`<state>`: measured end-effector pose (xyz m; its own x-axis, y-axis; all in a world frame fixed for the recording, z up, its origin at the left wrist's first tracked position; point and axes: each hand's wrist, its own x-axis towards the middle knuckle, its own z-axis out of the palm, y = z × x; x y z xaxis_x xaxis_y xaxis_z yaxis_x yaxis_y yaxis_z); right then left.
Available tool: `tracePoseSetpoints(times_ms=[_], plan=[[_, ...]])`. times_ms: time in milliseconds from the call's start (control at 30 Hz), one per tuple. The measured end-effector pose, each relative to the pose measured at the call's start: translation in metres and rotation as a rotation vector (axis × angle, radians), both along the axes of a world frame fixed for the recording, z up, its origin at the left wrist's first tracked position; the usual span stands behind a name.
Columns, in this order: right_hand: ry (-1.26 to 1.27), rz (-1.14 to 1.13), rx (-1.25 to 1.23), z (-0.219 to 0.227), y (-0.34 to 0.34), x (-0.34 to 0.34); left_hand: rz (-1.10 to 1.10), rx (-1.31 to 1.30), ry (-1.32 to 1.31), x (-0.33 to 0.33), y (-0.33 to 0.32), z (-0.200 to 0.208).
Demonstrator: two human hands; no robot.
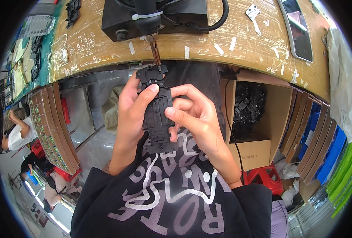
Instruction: The person repeatedly picks up small black plastic components and inserts them into a larger black plastic housing on a workbench. They handle the parts one at a time, aligning and seating them into the housing, then placing the assembled unit on the table. The process is repeated multiple times with similar components.
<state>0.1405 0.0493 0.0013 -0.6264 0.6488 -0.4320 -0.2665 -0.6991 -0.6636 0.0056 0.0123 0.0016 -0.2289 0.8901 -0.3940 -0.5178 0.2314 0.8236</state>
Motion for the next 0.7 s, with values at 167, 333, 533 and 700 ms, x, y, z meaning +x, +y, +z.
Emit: tracePoseSetpoints(times_ms=[167, 333, 533, 700], plan=[[-0.002, -0.01, -0.003, 0.003, 0.001, 0.0, -0.007, -0.006, -0.001, 0.0, 0.001, 0.001], [-0.016, -0.015, 0.007, 0.003, 0.004, -0.001, -0.017, -0.005, -0.016, -0.001, 0.005, 0.001], [-0.271, -0.015, 0.183, -0.014, 0.0, 0.014, -0.168, -0.098, 0.193, -0.008, -0.003, -0.007], [-0.828, -0.389, 0.362, -0.072, 0.017, 0.072, -0.166, -0.157, 0.662, -0.053, -0.022, 0.012]])
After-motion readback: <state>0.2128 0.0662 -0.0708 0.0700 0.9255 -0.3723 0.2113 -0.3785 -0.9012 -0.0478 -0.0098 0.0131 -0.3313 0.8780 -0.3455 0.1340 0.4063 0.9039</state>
